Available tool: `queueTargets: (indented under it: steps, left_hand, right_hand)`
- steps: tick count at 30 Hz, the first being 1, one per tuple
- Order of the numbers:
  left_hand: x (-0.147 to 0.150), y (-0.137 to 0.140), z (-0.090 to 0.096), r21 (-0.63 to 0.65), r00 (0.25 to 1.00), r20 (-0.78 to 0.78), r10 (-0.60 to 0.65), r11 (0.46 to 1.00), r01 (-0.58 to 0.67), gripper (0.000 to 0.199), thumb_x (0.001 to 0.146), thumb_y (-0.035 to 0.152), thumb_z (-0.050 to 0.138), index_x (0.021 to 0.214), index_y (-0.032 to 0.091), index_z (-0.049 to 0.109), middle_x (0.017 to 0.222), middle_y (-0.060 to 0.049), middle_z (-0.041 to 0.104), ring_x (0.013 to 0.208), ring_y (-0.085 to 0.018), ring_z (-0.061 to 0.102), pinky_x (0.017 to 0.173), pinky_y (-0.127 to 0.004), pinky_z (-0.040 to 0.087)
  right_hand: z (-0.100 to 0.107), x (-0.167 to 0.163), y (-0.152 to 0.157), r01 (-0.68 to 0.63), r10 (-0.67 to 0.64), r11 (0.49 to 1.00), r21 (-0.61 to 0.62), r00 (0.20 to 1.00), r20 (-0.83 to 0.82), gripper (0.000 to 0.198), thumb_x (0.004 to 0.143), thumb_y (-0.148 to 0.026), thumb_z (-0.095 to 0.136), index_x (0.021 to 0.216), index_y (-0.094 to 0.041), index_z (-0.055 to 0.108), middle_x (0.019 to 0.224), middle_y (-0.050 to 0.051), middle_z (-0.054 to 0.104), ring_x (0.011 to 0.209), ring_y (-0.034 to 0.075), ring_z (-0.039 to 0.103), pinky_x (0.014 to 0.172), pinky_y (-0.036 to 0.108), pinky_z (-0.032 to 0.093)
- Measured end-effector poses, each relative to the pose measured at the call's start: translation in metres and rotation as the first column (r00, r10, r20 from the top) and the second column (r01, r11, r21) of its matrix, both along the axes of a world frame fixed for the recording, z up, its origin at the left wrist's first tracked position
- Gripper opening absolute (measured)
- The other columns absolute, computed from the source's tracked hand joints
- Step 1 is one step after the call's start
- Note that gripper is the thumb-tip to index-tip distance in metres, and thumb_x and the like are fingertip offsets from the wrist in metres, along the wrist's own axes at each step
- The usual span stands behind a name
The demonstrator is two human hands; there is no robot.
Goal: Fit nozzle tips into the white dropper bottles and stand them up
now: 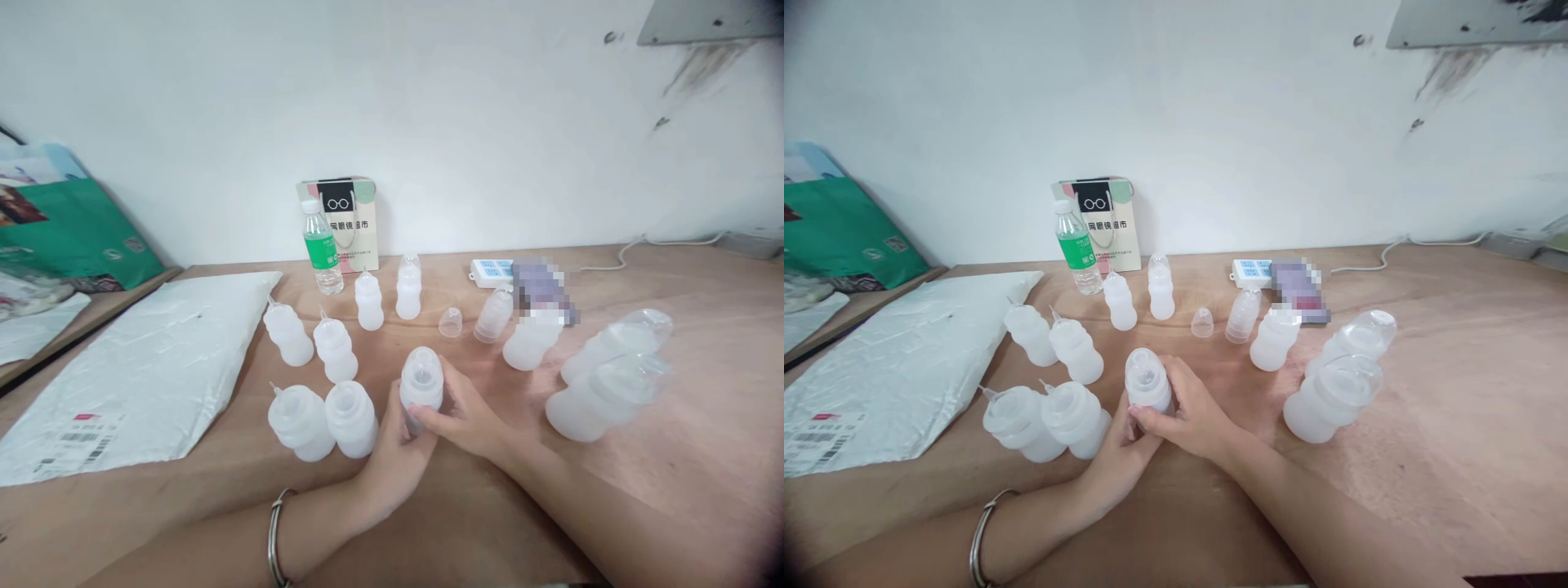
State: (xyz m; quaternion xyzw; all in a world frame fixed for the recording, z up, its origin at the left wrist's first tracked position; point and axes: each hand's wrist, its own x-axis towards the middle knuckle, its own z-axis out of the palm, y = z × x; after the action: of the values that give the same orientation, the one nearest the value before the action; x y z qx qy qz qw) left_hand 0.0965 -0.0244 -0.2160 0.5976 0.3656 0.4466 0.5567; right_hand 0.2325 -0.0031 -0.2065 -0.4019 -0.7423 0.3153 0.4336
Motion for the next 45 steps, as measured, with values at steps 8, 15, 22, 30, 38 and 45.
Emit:
queueTargets:
  steps: [8, 15, 22, 30, 38, 45]
  left_hand:
    - [-0.0002, -0.001, 0.0016, -0.003, 1.0, -0.007, -0.002, 1.0, 0.001, 0.033, 0.085, 0.025, 0.055, 0.117, 0.02, 0.046, 0.108, -0.008, 0.059, 0.107, -0.02, 0.051, 0.099, -0.039, 0.038]
    - [-0.0001, -0.0005, 0.0022, -0.016, 1.0, 0.013, -0.009, 1.0, 0.009, 0.041, 0.085, 0.024, 0.055, 0.123, 0.021, 0.041, 0.11, -0.008, 0.058, 0.109, -0.02, 0.052, 0.1, -0.04, 0.037]
    - [0.0, -0.0007, 0.0032, -0.001, 1.0, 0.007, -0.007, 1.0, 0.007, 0.04, 0.086, 0.024, 0.054, 0.123, 0.02, 0.042, 0.111, -0.009, 0.059, 0.11, -0.021, 0.052, 0.101, -0.042, 0.036]
    - [0.0, -0.001, 0.0023, -0.015, 1.0, 0.017, -0.009, 1.0, 0.009, 0.036, 0.085, 0.024, 0.055, 0.119, 0.02, 0.044, 0.108, -0.008, 0.059, 0.107, -0.021, 0.053, 0.1, -0.041, 0.037]
    - [0.0005, -0.0008, 0.0025, -0.008, 1.0, 0.016, -0.007, 1.0, 0.008, 0.041, 0.086, 0.023, 0.054, 0.124, 0.02, 0.04, 0.111, -0.009, 0.058, 0.11, -0.021, 0.053, 0.101, -0.042, 0.037]
    - [-0.0001, -0.0005, 0.0028, -0.002, 1.0, 0.015, -0.007, 1.0, 0.007, 0.041, 0.086, 0.024, 0.054, 0.125, 0.021, 0.041, 0.11, -0.009, 0.059, 0.109, -0.021, 0.053, 0.1, -0.042, 0.037]
  right_hand:
    - [0.0013, -0.0002, -0.0016, 0.002, -0.002, 1.0, -0.009, 1.0, -0.003, 0.03, 0.08, -0.033, 0.063, 0.104, -0.02, 0.049, 0.102, 0.007, 0.059, 0.095, 0.022, 0.057, 0.081, 0.036, 0.046]
    - [0.0018, -0.0002, -0.0011, 0.006, -0.006, 1.0, -0.014, 1.0, 0.0, 0.032, 0.08, -0.033, 0.064, 0.106, -0.021, 0.049, 0.101, 0.005, 0.059, 0.092, 0.021, 0.057, 0.078, 0.034, 0.047]
    - [0.0012, -0.0003, -0.0006, 0.004, -0.004, 1.0, -0.026, 1.0, -0.002, 0.032, 0.08, -0.033, 0.064, 0.106, -0.021, 0.049, 0.101, 0.006, 0.06, 0.092, 0.021, 0.058, 0.077, 0.034, 0.048]
    - [0.0008, -0.0002, -0.0017, 0.002, -0.002, 1.0, -0.022, 1.0, -0.003, 0.034, 0.08, -0.033, 0.064, 0.108, -0.021, 0.049, 0.102, 0.006, 0.06, 0.094, 0.021, 0.057, 0.079, 0.034, 0.047]
    - [0.0022, -0.0001, -0.0013, 0.001, -0.001, 1.0, -0.023, 1.0, -0.002, 0.035, 0.08, -0.033, 0.064, 0.109, -0.021, 0.049, 0.103, 0.006, 0.06, 0.094, 0.021, 0.057, 0.079, 0.034, 0.048]
    - [0.0022, -0.0004, -0.0018, -0.002, 0.002, 1.0, -0.02, 1.0, -0.005, 0.033, 0.08, -0.033, 0.064, 0.107, -0.021, 0.049, 0.101, 0.006, 0.06, 0.093, 0.021, 0.058, 0.078, 0.035, 0.048]
